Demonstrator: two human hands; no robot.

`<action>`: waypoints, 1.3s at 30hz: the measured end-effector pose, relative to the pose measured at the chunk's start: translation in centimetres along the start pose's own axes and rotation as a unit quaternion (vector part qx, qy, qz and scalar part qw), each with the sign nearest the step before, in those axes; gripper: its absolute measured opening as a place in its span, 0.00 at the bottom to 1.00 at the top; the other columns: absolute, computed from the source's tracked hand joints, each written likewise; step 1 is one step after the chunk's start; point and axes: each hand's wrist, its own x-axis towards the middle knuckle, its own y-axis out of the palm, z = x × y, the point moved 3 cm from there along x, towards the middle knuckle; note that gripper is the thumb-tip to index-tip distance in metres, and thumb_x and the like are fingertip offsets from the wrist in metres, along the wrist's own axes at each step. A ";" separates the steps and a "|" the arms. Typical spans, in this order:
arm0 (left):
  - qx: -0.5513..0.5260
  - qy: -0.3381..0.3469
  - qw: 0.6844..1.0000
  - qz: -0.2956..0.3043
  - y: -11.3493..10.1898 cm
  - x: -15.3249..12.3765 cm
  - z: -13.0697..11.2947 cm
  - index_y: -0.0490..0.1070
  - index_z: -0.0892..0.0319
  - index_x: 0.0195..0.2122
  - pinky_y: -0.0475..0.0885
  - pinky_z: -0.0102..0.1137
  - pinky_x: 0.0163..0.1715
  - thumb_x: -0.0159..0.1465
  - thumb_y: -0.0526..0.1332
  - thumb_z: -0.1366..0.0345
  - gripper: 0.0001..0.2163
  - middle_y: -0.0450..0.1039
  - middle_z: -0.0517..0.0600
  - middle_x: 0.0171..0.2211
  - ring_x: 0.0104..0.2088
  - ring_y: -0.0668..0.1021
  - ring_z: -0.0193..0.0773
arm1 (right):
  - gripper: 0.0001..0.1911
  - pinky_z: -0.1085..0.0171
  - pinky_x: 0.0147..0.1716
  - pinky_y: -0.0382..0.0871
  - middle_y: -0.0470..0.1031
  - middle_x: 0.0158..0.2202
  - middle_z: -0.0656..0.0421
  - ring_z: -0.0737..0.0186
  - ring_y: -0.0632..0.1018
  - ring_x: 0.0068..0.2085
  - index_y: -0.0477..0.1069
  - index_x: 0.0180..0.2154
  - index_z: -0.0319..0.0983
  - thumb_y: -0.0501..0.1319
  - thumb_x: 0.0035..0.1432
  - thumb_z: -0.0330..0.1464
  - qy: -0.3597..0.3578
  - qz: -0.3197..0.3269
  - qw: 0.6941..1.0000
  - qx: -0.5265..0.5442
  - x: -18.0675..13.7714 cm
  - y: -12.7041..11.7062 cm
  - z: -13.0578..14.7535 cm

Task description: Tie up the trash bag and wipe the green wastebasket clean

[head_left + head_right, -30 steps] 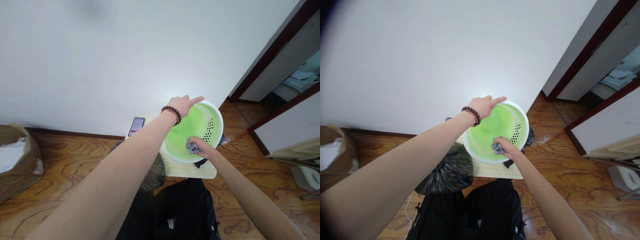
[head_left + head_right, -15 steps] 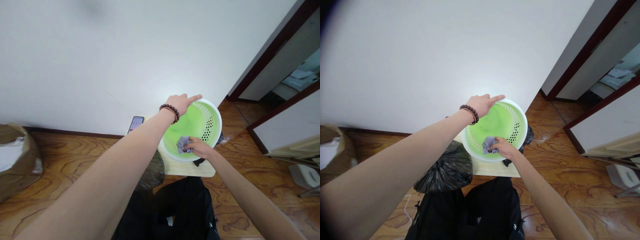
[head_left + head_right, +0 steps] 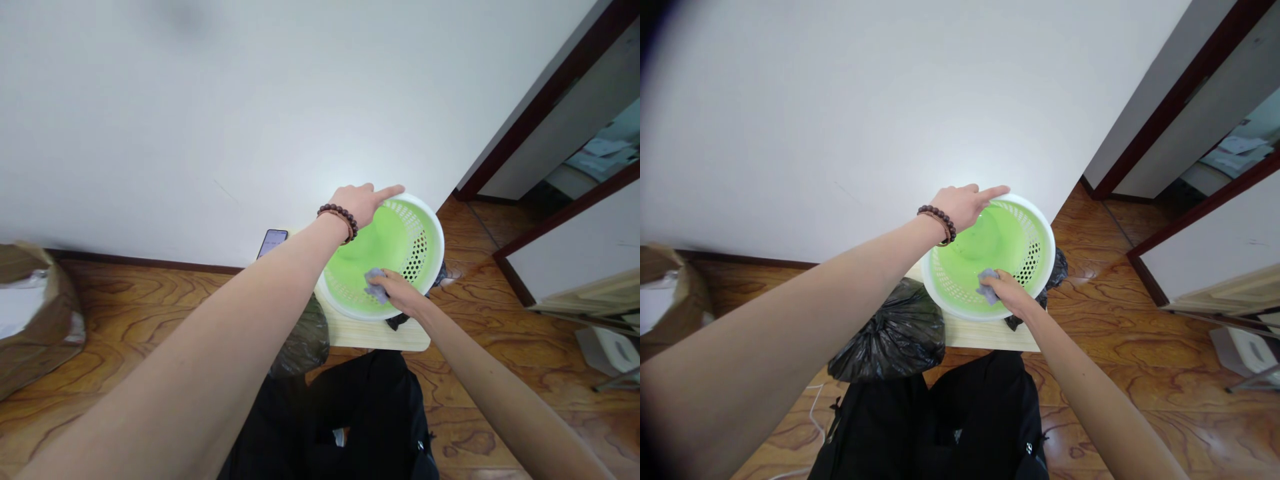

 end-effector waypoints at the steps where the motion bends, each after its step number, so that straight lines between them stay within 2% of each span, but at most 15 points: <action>1: 0.000 -0.002 1.000 0.001 0.0 0.0 0.0 0.39 0.36 0.62 0.63 0.36 0.38 0.66 0.43 0.61 0.24 0.66 0.52 0.44 0.38 0.71 0.41 | 0.11 0.70 0.21 0.60 0.68 0.23 0.63 0.70 0.69 0.24 0.64 0.28 0.37 0.63 0.44 0.36 -0.008 0.005 1.000 -0.014 -0.2 0.1 0.2; 5: 0.000 -0.004 1.000 0.001 -0.1 -0.1 0.0 0.40 0.36 0.62 0.63 0.36 0.37 0.66 0.43 0.60 0.23 0.66 0.52 0.43 0.38 0.71 0.41 | 0.17 0.70 0.21 0.61 0.69 0.25 0.62 0.69 0.70 0.25 0.67 0.30 0.36 0.67 0.42 0.40 -0.023 0.015 0.999 -0.046 -0.8 0.2 0.5; 9: -0.002 0.000 1.000 0.001 0.0 0.0 0.1 0.39 0.35 0.62 0.62 0.36 0.38 0.66 0.42 0.60 0.23 0.66 0.51 0.44 0.38 0.71 0.42 | 0.19 0.67 0.29 0.65 0.74 0.33 0.56 0.65 0.73 0.31 0.70 0.36 0.35 0.67 0.41 0.37 -0.047 0.042 0.995 -0.079 -0.7 0.2 0.3; 12: -0.003 0.002 1.000 0.000 0.0 0.0 0.1 0.39 0.33 0.61 0.62 0.37 0.38 0.66 0.42 0.60 0.23 0.66 0.51 0.44 0.39 0.71 0.42 | 0.17 0.65 0.34 0.66 0.75 0.36 0.57 0.63 0.74 0.34 0.70 0.39 0.36 0.64 0.44 0.33 -0.092 0.022 0.974 -0.206 -0.4 -0.2 0.7; 14: -0.002 0.001 1.000 0.000 0.0 0.1 0.1 0.39 0.33 0.61 0.62 0.37 0.39 0.66 0.42 0.61 0.23 0.66 0.51 0.44 0.39 0.71 0.42 | 0.14 0.64 0.38 0.64 0.74 0.36 0.57 0.62 0.73 0.36 0.70 0.39 0.37 0.61 0.46 0.29 -0.152 -0.024 0.926 -0.345 -0.1 -0.6 1.7; 18: -0.001 -0.004 1.000 0.003 -0.1 0.0 0.0 0.39 0.35 0.62 0.62 0.35 0.38 0.66 0.43 0.60 0.24 0.66 0.51 0.43 0.39 0.71 0.41 | 0.13 0.62 0.46 0.59 0.72 0.39 0.54 0.59 0.68 0.44 0.70 0.39 0.37 0.52 0.53 0.24 -0.262 -0.077 0.762 -0.587 0.5 -1.3 3.5; 20: -0.003 -0.007 1.000 0.004 -0.1 0.0 0.0 0.40 0.36 0.62 0.62 0.35 0.38 0.66 0.43 0.60 0.24 0.66 0.51 0.43 0.39 0.71 0.41 | 0.14 0.61 0.47 0.57 0.71 0.41 0.51 0.56 0.67 0.46 0.71 0.39 0.36 0.49 0.55 0.23 -0.261 -0.077 0.696 -0.665 1.0 -1.5 3.5; 22: -0.007 -0.005 1.000 0.003 -0.1 0.0 -0.1 0.40 0.35 0.61 0.62 0.35 0.38 0.66 0.43 0.60 0.23 0.67 0.51 0.43 0.39 0.71 0.41 | 0.15 0.61 0.46 0.58 0.71 0.41 0.48 0.55 0.68 0.46 0.71 0.40 0.34 0.49 0.55 0.24 -0.217 -0.070 0.659 -0.716 1.6 -1.5 2.9; 24: -0.009 -0.001 1.000 0.001 -0.1 0.0 -0.1 0.41 0.34 0.61 0.62 0.36 0.38 0.66 0.43 0.60 0.23 0.67 0.51 0.43 0.38 0.71 0.41 | 0.14 0.62 0.42 0.60 0.72 0.39 0.47 0.54 0.70 0.44 0.71 0.40 0.32 0.50 0.55 0.26 -0.148 -0.033 0.653 -0.742 2.2 -1.0 2.0; 26: -0.011 -0.001 1.000 0.000 -0.2 0.0 -0.2 0.41 0.35 0.61 0.62 0.36 0.38 0.66 0.43 0.61 0.23 0.67 0.51 0.43 0.38 0.71 0.41 | 0.16 0.63 0.39 0.61 0.74 0.37 0.46 0.55 0.73 0.40 0.72 0.38 0.31 0.48 0.58 0.30 -0.092 0.033 0.666 -0.739 2.7 -0.2 1.2; 28: -0.012 -0.003 1.000 0.002 -0.2 0.0 -0.2 0.41 0.36 0.62 0.62 0.36 0.38 0.66 0.44 0.61 0.23 0.66 0.51 0.43 0.39 0.71 0.41 | 0.22 0.64 0.37 0.62 0.75 0.36 0.46 0.57 0.74 0.37 0.73 0.38 0.31 0.43 0.62 0.33 -0.070 0.093 0.683 -0.721 3.1 0.7 1.2; 30: -0.012 -0.005 1.000 0.005 -0.2 0.0 -0.2 0.41 0.36 0.62 0.62 0.36 0.38 0.66 0.44 0.61 0.24 0.66 0.51 0.43 0.39 0.71 0.41 | 0.24 0.64 0.37 0.62 0.75 0.37 0.45 0.57 0.75 0.37 0.73 0.38 0.31 0.41 0.63 0.34 -0.058 0.122 0.689 -0.712 3.4 1.1 1.5; 32: -0.011 -0.004 1.000 0.007 -0.3 -0.1 -0.2 0.40 0.35 0.61 0.62 0.36 0.38 0.66 0.43 0.62 0.24 0.66 0.51 0.43 0.39 0.71 0.41 | 0.20 0.64 0.39 0.62 0.75 0.38 0.44 0.56 0.75 0.39 0.74 0.38 0.30 0.45 0.61 0.33 -0.058 0.125 0.679 -0.721 3.7 1.1 1.8; 35: -0.010 -0.005 1.000 0.005 -0.4 -0.2 -0.3 0.41 0.35 0.61 0.62 0.36 0.38 0.66 0.43 0.62 0.23 0.67 0.51 0.43 0.39 0.71 0.41 | 0.16 0.63 0.43 0.61 0.74 0.41 0.45 0.55 0.73 0.44 0.73 0.38 0.32 0.49 0.59 0.31 -0.100 0.111 0.664 -0.733 3.7 0.7 1.4; 39: -0.013 -0.007 1.000 0.004 -0.4 -0.2 -0.5 0.41 0.36 0.62 0.62 0.35 0.37 0.66 0.44 0.62 0.24 0.67 0.51 0.43 0.38 0.71 0.41 | 0.16 0.63 0.42 0.62 0.71 0.44 0.47 0.57 0.73 0.43 0.66 0.46 0.34 0.46 0.62 0.32 -0.094 0.059 0.683 -0.722 3.9 -0.1 -0.3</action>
